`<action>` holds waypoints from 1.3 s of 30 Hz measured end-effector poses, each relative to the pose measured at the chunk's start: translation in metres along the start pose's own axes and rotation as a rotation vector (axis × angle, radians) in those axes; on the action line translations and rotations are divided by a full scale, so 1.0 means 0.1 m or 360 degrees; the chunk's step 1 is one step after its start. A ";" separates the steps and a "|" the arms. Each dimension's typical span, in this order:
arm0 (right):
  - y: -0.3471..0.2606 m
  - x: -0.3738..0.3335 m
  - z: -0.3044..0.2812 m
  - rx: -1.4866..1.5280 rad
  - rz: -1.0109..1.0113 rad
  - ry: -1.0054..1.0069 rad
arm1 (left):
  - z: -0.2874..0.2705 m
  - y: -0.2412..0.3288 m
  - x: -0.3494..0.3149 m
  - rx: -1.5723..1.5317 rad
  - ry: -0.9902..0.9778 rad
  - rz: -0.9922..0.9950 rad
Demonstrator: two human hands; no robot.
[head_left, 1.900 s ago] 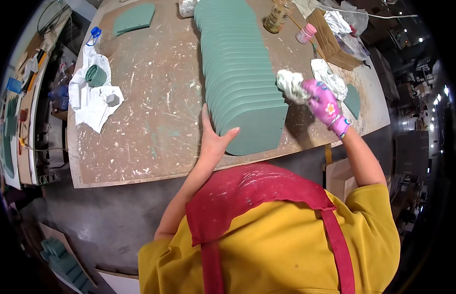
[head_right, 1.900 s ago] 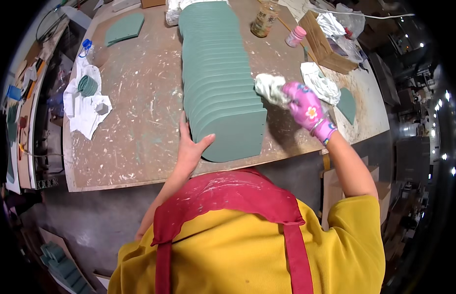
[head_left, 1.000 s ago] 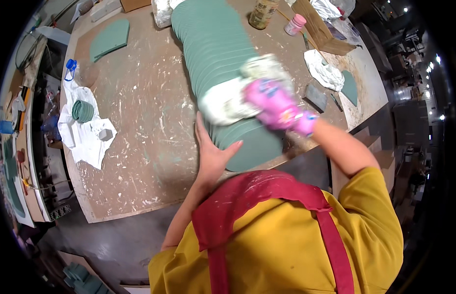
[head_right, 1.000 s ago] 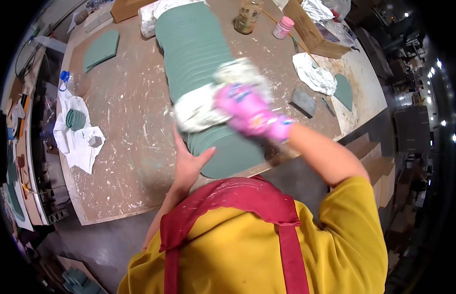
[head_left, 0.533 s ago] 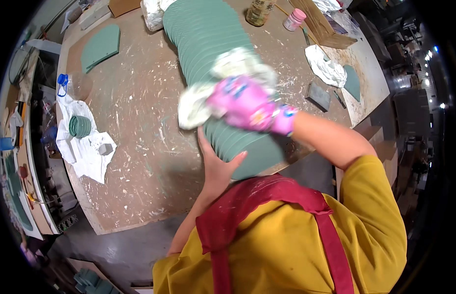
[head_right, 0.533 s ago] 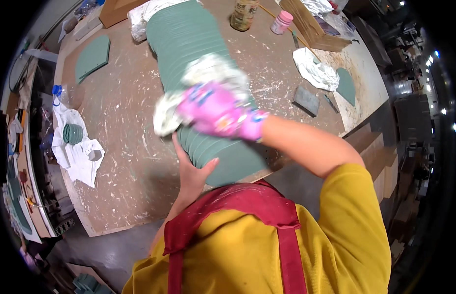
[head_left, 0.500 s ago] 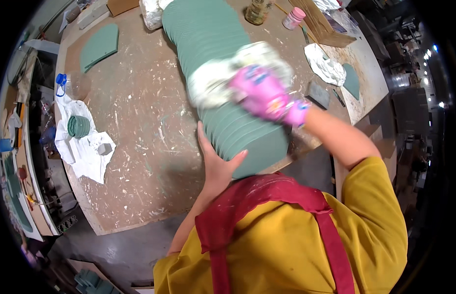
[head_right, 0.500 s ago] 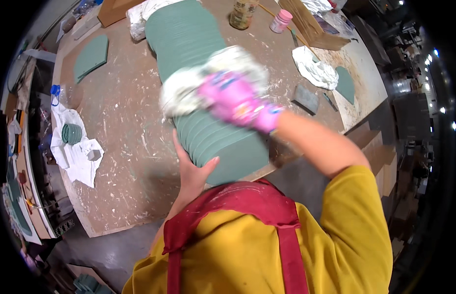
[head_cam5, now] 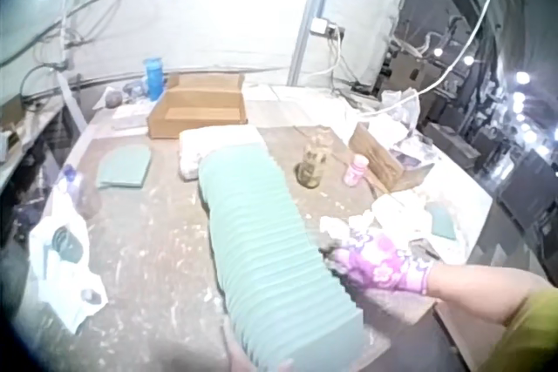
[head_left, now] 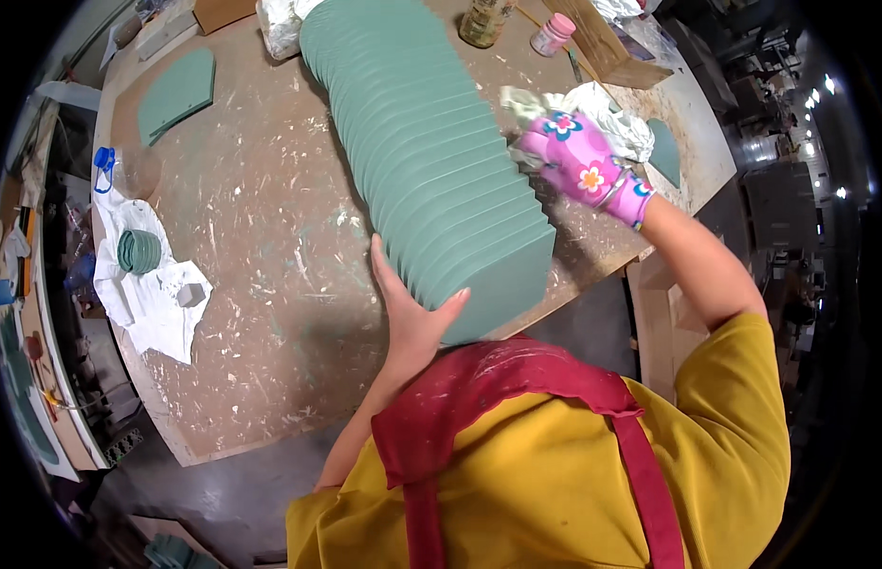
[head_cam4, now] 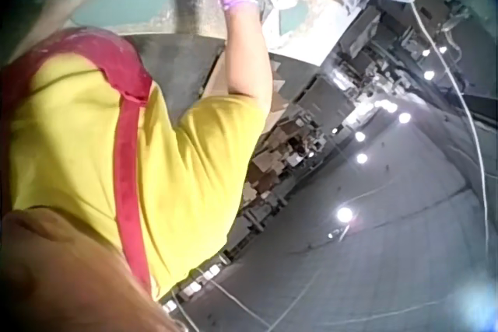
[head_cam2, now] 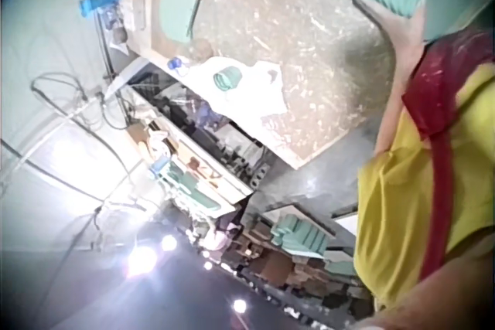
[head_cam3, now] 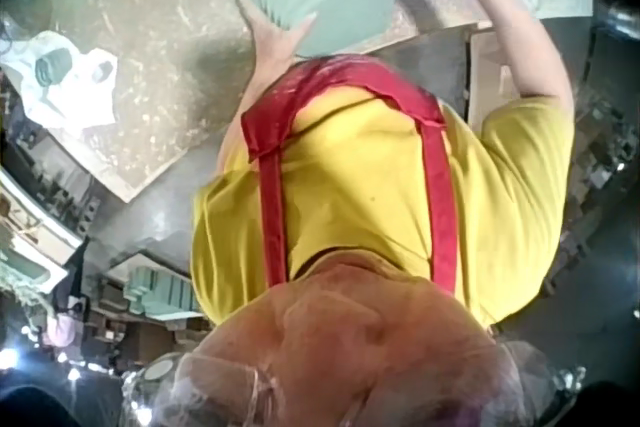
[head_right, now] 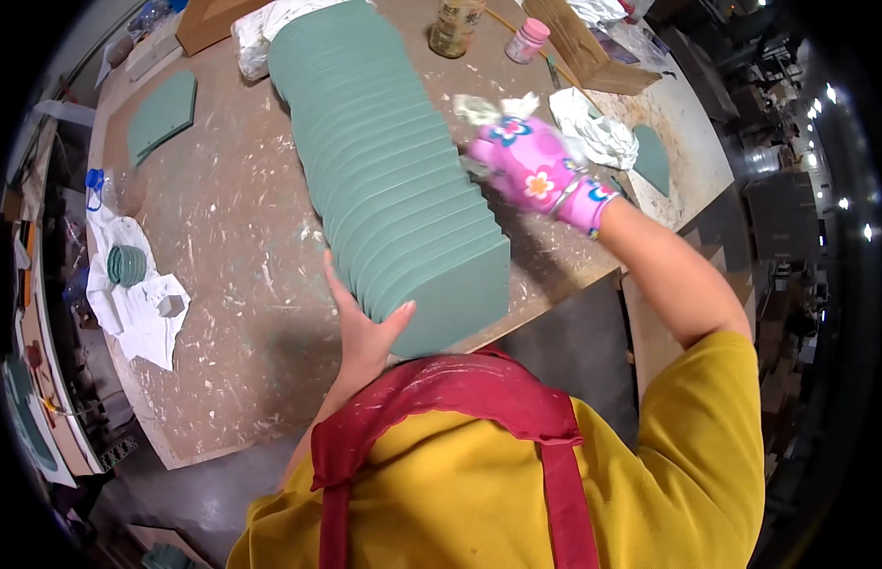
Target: The person wipes a stack of foam pieces with a cloth, applies liquid from a bottle onto the cloth, and wipes along the edges and sides of the stack.
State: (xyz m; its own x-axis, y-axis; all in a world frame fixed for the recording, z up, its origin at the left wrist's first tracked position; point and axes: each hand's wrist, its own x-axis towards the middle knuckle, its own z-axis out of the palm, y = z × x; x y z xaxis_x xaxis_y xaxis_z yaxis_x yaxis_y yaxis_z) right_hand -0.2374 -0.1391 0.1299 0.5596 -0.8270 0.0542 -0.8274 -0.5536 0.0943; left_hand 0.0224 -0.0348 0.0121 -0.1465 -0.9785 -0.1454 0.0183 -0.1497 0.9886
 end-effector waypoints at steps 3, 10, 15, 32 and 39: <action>0.25 -0.12 -0.07 0.0016 0.0299 -0.0342 | 0.03 -0.02 0.06 0.0114 -0.0045 0.0059; -0.29 0.16 0.13 0.0434 -0.0148 -0.0012 | 0.01 -0.01 0.05 0.0008 -0.0036 0.0039; 0.45 -0.27 -0.02 -0.0025 0.0417 -0.0747 | -0.01 0.02 0.04 0.0036 -0.0043 0.0039; -0.20 0.42 -0.44 0.0644 0.0107 0.0389 | -0.23 0.10 0.19 0.0071 -0.0126 0.0069; -0.84 0.76 0.30 0.0642 -0.0667 0.0108 | -0.13 0.04 0.46 -0.0452 -0.0186 -0.0111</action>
State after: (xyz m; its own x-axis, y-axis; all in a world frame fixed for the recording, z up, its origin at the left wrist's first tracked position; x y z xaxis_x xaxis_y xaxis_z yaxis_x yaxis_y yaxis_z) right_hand -0.1264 -0.1582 0.0962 0.8338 -0.5289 0.1586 -0.4803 -0.8364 -0.2640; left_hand 0.0281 -0.0826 0.0092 -0.2693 -0.9440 -0.1906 0.2773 -0.2655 0.9234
